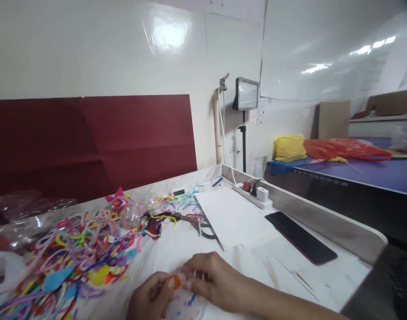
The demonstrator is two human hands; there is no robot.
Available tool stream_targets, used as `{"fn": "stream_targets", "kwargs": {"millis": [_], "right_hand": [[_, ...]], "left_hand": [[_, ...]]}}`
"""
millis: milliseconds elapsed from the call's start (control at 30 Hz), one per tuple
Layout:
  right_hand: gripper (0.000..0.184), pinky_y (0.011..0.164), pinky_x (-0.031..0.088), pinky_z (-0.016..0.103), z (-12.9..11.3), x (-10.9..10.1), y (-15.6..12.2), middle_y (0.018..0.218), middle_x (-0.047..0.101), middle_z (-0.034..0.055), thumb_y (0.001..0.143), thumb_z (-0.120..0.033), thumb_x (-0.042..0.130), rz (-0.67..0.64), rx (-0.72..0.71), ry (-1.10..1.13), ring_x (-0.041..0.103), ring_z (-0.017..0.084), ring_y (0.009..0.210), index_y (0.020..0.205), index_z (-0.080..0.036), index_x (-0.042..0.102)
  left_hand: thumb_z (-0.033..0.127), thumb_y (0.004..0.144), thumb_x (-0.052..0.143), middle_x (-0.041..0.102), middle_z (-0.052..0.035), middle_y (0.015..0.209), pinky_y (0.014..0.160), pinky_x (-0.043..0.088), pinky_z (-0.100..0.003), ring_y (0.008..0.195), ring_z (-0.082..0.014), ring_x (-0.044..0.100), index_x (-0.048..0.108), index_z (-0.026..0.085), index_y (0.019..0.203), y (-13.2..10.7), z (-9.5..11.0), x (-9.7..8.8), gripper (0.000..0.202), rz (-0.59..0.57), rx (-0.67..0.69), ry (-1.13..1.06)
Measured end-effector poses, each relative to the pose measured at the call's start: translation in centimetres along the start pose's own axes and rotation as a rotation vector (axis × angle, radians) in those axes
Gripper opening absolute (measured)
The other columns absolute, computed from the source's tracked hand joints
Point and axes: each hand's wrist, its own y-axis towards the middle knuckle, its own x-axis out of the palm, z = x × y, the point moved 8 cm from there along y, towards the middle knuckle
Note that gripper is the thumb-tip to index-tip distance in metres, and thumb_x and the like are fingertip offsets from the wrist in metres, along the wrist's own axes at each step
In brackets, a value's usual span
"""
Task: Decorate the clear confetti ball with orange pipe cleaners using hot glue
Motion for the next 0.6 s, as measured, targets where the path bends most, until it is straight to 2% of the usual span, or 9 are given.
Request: {"fn": "stream_targets", "kwargs": {"millis": [67, 133, 300, 467, 600], "right_hand": [[0.013, 0.054, 0.041, 0.017, 0.5, 1.6, 0.7, 0.067, 0.063, -0.0009, 0.081, -0.023, 0.06, -0.03, 0.08, 0.23, 0.054, 0.009, 0.058, 0.085, -0.015, 0.07], [0.016, 0.049, 0.039, 0.017, 1.2, 2.8, 1.2, 0.06, 0.059, -0.0016, 0.083, -0.023, 0.056, -0.048, 0.112, 0.311, 0.05, 0.008, 0.051, 0.08, -0.013, 0.069], [0.014, 0.049, 0.038, 0.018, 2.4, 3.7, 1.7, 0.06, 0.057, -0.0014, 0.081, -0.024, 0.058, -0.079, 0.111, 0.366, 0.049, 0.009, 0.051, 0.074, -0.013, 0.062], [0.019, 0.05, 0.038, 0.02, 1.9, 3.5, 1.2, 0.059, 0.056, -0.0018, 0.084, -0.027, 0.054, -0.105, 0.123, 0.317, 0.051, 0.01, 0.052, 0.068, -0.016, 0.056], [0.022, 0.051, 0.038, 0.022, 1.6, 3.5, 1.0, 0.058, 0.055, -0.0028, 0.086, -0.032, 0.052, -0.101, 0.12, 0.292, 0.052, 0.012, 0.052, 0.068, -0.019, 0.052]], "left_hand": [[0.064, 0.067, 0.066, 0.036, 0.0078, 0.041, 0.041, 0.024, -0.019, 0.04, -0.0068, 0.029, 0.058, 0.016, 0.057, -0.3, 0.4, 0.4, 0.05, -0.049, 0.013, -0.027], [0.059, 0.07, 0.067, 0.04, 0.007, 0.041, 0.041, 0.024, -0.019, 0.039, -0.0063, 0.03, 0.06, 0.015, 0.061, -0.5, 0.7, 0.3, 0.046, -0.045, 0.044, -0.046], [0.054, 0.072, 0.066, 0.046, 0.0049, 0.043, 0.04, 0.027, -0.019, 0.038, -0.0065, 0.036, 0.06, 0.015, 0.062, -0.7, 0.4, 0.5, 0.041, -0.055, 0.032, -0.046], [0.051, 0.075, 0.064, 0.05, 0.0034, 0.046, 0.04, 0.031, -0.018, 0.039, -0.0065, 0.039, 0.061, 0.014, 0.062, -1.2, 0.7, 0.9, 0.039, -0.077, 0.01, -0.052], [0.055, 0.076, 0.06, 0.049, 0.0035, 0.043, 0.032, 0.024, -0.017, 0.031, -0.0054, 0.036, 0.059, 0.015, 0.062, -1.5, 0.7, 1.2, 0.043, -0.084, -0.034, -0.058]]}}
